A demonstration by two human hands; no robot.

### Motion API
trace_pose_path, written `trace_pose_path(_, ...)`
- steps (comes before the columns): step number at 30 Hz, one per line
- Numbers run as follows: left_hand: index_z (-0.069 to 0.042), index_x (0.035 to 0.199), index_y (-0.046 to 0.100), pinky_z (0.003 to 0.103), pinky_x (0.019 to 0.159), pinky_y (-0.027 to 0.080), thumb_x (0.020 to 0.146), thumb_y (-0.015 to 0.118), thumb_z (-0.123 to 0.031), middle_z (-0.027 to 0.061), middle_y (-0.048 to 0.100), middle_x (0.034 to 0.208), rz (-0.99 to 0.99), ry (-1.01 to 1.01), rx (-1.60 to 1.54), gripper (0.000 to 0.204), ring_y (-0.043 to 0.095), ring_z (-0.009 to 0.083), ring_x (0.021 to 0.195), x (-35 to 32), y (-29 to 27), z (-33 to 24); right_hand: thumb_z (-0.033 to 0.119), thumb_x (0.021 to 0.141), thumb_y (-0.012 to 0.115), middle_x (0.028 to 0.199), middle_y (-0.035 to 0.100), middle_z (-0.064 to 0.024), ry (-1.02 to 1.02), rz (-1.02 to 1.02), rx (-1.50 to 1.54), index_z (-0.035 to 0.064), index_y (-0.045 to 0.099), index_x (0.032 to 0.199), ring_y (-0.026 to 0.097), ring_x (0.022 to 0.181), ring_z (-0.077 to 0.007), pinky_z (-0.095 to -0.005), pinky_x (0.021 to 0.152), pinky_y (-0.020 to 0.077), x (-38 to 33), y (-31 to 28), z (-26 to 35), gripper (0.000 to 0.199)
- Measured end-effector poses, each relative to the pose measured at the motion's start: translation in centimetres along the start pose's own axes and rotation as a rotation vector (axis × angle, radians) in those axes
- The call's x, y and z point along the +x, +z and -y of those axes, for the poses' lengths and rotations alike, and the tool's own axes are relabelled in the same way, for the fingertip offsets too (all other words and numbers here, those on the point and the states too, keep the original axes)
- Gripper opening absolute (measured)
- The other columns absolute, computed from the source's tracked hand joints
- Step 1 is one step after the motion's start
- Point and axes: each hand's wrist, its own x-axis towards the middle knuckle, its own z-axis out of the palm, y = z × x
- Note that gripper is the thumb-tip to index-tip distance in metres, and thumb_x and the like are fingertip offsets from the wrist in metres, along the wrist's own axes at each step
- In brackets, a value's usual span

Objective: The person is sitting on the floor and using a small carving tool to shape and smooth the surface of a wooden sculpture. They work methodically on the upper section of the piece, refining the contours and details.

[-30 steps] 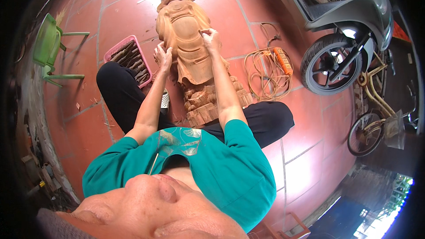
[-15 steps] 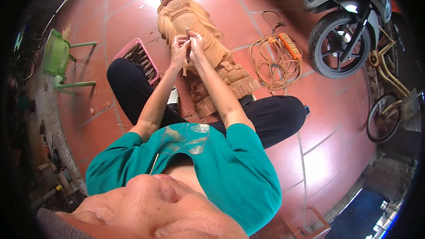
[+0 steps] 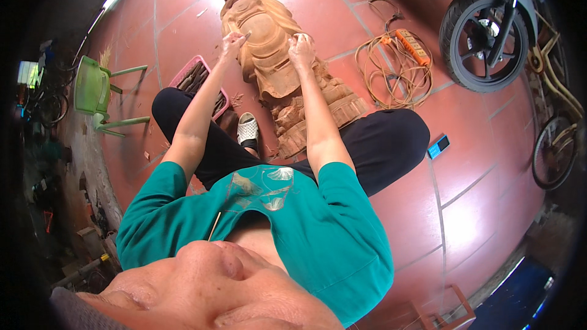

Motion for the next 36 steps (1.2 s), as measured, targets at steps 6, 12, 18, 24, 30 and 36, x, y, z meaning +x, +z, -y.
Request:
trace_pose_path(6,-0.006,0.087,0.07,0.033,0.065,0.05,0.083,0.073,-0.021,0.0067,0.067,0.073,-0.112,0.171,0.133,0.016,0.064,0.0182,0.067,-1.2,2.7,1.5,0.028,0.09,0.063,0.111,0.063,-0.0142,0.082,0.083,-0.054,0.0109,0.066,0.105,0.055,0.11,-0.0341,-0.0461,0.097,0.0413,0.3,0.8,0.0,0.023)
trace_pose_path(12,-0.006,0.081,0.07,0.033,0.061,0.047,0.082,0.075,-0.023,0.002,0.064,0.069,-0.042,0.179,0.168,0.017,0.061,0.0136,0.064,-3.1,3.7,-0.9,0.03,0.092,0.06,0.115,0.059,-0.011,0.185,0.061,-0.157,0.014,0.068,0.103,0.051,0.114,-0.033,-0.0512,0.096,0.0388,-0.3,0.7,1.7,0.021)
trace_pose_path(18,-0.01,0.08,0.067,0.042,0.066,0.048,0.081,0.075,-0.03,0.0085,0.063,0.079,-0.126,0.344,0.419,0.022,0.063,0.0286,0.075,-2.5,4.3,-1.4,0.03,0.092,0.059,0.117,0.055,-0.0077,0.237,0.073,-0.221,0.0164,0.067,0.103,0.046,0.119,-0.0308,-0.0574,0.095,0.0364,-0.2,0.8,3.2,0.019)
trace_pose_path(24,-0.007,0.077,0.066,0.042,0.068,0.047,0.08,0.076,-0.028,0.0105,0.064,0.078,-0.242,0.507,0.524,0.023,0.063,0.0295,0.076,-1.0,5.3,-2.1,0.03,0.092,0.059,0.118,0.053,-0.0078,0.235,0.053,-0.237,0.0161,0.066,0.103,0.045,0.118,-0.03,-0.0583,0.093,0.0361,-0.1,0.8,3.0,0.019)
trace_pose_path(30,-0.007,0.076,0.068,0.041,0.068,0.048,0.079,0.077,-0.029,0.0113,0.065,0.077,-0.27,0.35,0.402,0.024,0.063,0.0294,0.075,0.6,5.2,-1.6,0.031,0.093,0.058,0.114,0.055,-0.0079,0.193,0.045,-0.256,0.0161,0.065,0.1,0.047,0.115,-0.0302,-0.0583,0.092,0.0366,-0.2,1.3,2.9,0.018)
trace_pose_path(36,-0.009,0.074,0.066,0.043,0.075,0.049,0.078,0.076,-0.027,0.0098,0.064,0.082,-0.087,0.413,0.447,0.022,0.062,0.0304,0.086,-2.2,4.3,-2.1,0.033,0.094,0.057,0.113,0.056,-0.0062,0.21,0.037,-0.285,0.0191,0.064,0.102,0.048,0.116,-0.0304,-0.0599,0.093,0.037,-0.3,1.6,2.6,0.018)
